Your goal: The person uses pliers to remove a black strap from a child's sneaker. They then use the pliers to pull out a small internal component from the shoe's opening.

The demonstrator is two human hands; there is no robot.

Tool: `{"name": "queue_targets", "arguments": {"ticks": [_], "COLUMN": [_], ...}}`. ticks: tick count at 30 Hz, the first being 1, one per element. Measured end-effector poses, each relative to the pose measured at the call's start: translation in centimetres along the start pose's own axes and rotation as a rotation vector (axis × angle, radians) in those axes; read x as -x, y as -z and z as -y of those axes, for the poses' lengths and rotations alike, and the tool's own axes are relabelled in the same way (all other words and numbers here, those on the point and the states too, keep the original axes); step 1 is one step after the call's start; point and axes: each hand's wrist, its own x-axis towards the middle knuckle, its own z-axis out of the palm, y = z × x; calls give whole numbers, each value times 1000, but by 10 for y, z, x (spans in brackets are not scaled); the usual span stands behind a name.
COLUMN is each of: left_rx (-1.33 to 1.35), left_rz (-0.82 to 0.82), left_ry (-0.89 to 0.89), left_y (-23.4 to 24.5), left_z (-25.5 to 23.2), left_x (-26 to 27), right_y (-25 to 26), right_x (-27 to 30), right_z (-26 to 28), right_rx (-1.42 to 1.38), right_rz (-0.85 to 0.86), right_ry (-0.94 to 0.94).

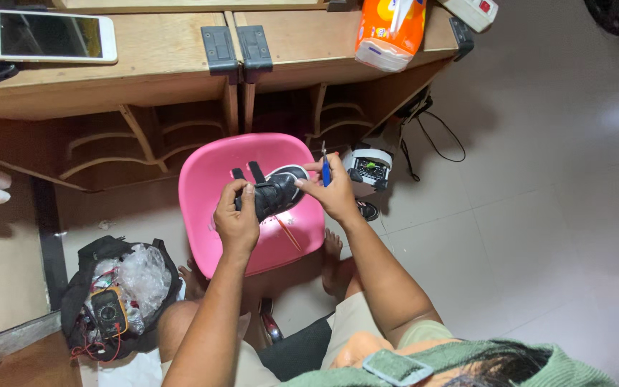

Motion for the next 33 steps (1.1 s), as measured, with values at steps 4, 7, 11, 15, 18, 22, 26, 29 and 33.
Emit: {"name": "queue_targets", "arguments": {"ticks": [4, 7, 11, 15, 18, 22, 26, 29, 33], "left_rx": [86, 203, 380, 211, -303, -748, -699, -448, 155], "left_rz": [30, 33, 29, 222, 436, 512, 306, 87, 43], "left_ry": [4, 152, 193, 186, 374, 140, -135, -205, -111], "left_y": [1, 2, 20, 30, 21, 16, 19, 14, 12], "left_z": [3, 10, 27, 44, 46, 36, 22, 15, 5], "left_x": [-1, -3, -13, -15, -8, -6, -6, -10, -12], "right_y": [0, 4, 12, 19, 23, 26, 29, 30, 28], "right_x": [0, -4, -8, -13, -13, -9, -9, -6, -1], "right_z": [-10, -13, -10, -6, -6, -9, -7, -4, 2], "right_rx": [260, 185, 142, -163, -268, -352, -344, -310, -318], "right_rz": [9, -14, -228, -376, -418, -414, -375, -340, -281], "right_ry": [-50, -2, -18, 111, 214, 248, 258, 255, 249]}}
